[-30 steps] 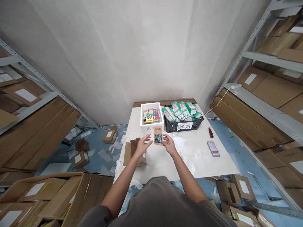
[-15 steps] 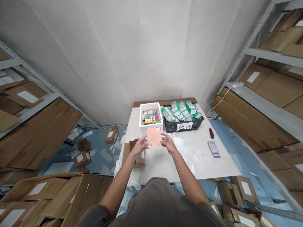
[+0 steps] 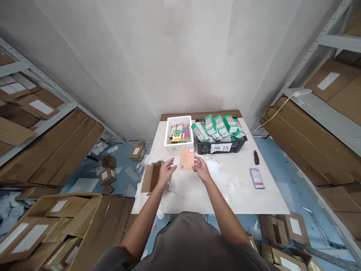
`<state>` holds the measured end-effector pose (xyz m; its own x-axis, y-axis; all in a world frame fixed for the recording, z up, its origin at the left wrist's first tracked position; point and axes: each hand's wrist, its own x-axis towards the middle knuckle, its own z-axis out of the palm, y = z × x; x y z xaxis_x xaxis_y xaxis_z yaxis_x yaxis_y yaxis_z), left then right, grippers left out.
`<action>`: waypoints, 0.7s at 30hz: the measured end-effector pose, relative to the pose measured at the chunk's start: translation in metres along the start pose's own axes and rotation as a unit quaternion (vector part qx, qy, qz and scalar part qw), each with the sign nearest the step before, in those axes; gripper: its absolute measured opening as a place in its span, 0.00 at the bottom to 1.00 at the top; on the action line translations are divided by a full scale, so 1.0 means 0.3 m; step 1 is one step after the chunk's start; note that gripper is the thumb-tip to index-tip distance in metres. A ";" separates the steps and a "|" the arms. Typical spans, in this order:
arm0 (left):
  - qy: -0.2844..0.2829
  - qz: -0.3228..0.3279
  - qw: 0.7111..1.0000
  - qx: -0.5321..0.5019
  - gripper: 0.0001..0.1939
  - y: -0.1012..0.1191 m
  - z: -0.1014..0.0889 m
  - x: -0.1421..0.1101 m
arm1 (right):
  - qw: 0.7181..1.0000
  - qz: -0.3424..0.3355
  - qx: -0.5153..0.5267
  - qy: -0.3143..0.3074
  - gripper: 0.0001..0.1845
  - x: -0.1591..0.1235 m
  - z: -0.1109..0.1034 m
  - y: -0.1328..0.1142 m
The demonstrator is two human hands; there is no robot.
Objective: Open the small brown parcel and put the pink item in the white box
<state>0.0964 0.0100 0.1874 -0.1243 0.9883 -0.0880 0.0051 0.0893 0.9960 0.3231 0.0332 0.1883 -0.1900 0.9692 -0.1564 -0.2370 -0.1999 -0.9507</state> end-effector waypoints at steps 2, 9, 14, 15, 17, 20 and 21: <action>-0.009 0.026 1.000 0.014 0.34 -0.003 0.067 -0.026 | 0.997 -0.059 -0.051 0.004 0.32 -0.006 0.028 0.002; -0.025 0.024 0.998 -0.048 0.40 -0.011 0.136 -0.031 | 0.973 -0.136 -0.134 -0.130 0.31 -0.009 0.111 0.009; -0.039 -0.007 0.996 -0.076 0.43 -0.007 -0.016 0.051 | 0.993 -0.079 -0.088 -0.008 0.34 0.105 0.077 0.065; -0.054 -0.022 0.994 -0.090 0.43 -0.001 -0.048 0.070 | 0.994 -0.062 -0.079 0.032 0.36 0.131 0.070 0.072; -0.093 -0.058 0.987 -0.116 0.44 0.012 -0.108 0.110 | 0.997 -0.016 -0.051 0.055 0.38 0.176 0.065 0.076; -0.141 -0.095 0.976 -0.134 0.45 0.018 -0.176 0.174 | 0.998 0.062 0.003 0.006 0.40 0.222 0.090 0.063; -0.150 -0.102 0.974 -0.137 0.45 0.014 -0.193 0.196 | 0.997 0.080 0.013 0.002 0.39 0.235 0.106 0.058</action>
<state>0.0316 0.0612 0.1873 0.2012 0.9487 -0.2439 -0.2599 0.2917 0.9205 0.2754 0.0934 0.1694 -0.2234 0.9252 -0.3069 -0.2290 -0.3558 -0.9061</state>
